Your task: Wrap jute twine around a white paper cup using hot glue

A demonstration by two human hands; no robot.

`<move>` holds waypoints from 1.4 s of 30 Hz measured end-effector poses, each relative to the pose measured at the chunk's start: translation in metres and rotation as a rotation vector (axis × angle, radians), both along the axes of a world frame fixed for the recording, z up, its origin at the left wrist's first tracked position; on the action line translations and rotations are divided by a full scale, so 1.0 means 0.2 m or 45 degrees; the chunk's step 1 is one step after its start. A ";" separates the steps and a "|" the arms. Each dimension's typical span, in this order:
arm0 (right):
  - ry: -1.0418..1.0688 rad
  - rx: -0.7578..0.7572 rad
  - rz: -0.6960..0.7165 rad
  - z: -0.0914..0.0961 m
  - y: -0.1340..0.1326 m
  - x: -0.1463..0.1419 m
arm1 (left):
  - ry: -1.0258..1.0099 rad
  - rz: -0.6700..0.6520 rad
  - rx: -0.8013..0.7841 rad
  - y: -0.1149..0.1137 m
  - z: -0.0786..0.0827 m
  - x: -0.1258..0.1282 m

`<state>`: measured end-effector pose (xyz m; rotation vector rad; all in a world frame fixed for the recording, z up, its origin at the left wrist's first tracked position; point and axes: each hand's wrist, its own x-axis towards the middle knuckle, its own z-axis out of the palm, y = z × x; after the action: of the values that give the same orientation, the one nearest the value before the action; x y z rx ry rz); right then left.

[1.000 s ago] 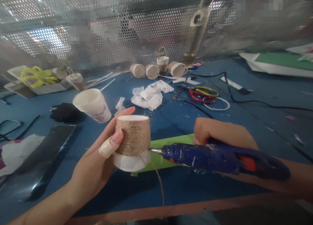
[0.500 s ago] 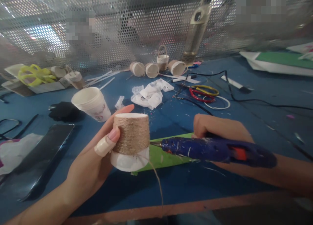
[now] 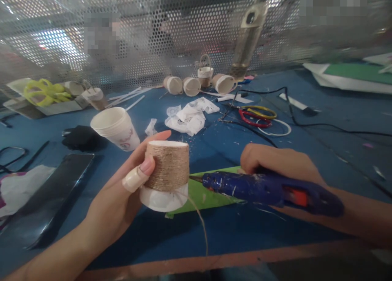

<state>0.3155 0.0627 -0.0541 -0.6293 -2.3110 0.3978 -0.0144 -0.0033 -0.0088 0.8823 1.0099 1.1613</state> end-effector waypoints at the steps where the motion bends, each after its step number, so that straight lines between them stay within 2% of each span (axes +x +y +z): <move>1: -0.015 -0.014 -0.016 0.00 -0.01 0.00 | 0.005 0.011 -0.010 0.00 0.00 0.00; 5: -0.058 -0.050 -0.039 0.00 -0.02 -0.02 | 0.055 0.036 -0.035 0.00 0.01 0.01; 9: -0.119 0.000 -0.014 -0.02 0.02 -0.02 | 0.159 0.029 -0.058 -0.01 0.01 0.01; 15: -0.227 0.001 -0.009 -0.04 0.03 -0.01 | 0.409 -0.131 0.033 -0.04 0.01 0.01; 18: -0.259 -0.031 -0.032 -0.04 0.03 -0.01 | 0.398 -0.226 -0.003 -0.06 0.03 0.03; 24: -0.311 -0.065 -0.019 0.00 0.02 -0.02 | 0.449 -0.265 -0.015 -0.06 0.05 0.03; 31: -0.399 -0.109 -0.105 0.05 -0.03 -0.01 | 0.390 -0.115 -0.027 -0.03 0.03 0.01; 35: -0.462 -0.100 -0.110 0.04 -0.04 -0.01 | 0.296 -0.055 -0.033 -0.02 0.01 0.00; 40: -0.517 -0.046 -0.070 0.01 -0.01 -0.02 | 0.158 -0.082 0.006 0.00 -0.01 0.00; 42: -0.474 0.004 -0.050 0.00 0.00 -0.03 | 0.204 -0.025 -0.095 0.00 0.01 0.02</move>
<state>0.3095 0.0617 -0.0535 -0.8015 -2.6440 0.2756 -0.0113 -0.0041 -0.0062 0.9347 1.1645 1.0423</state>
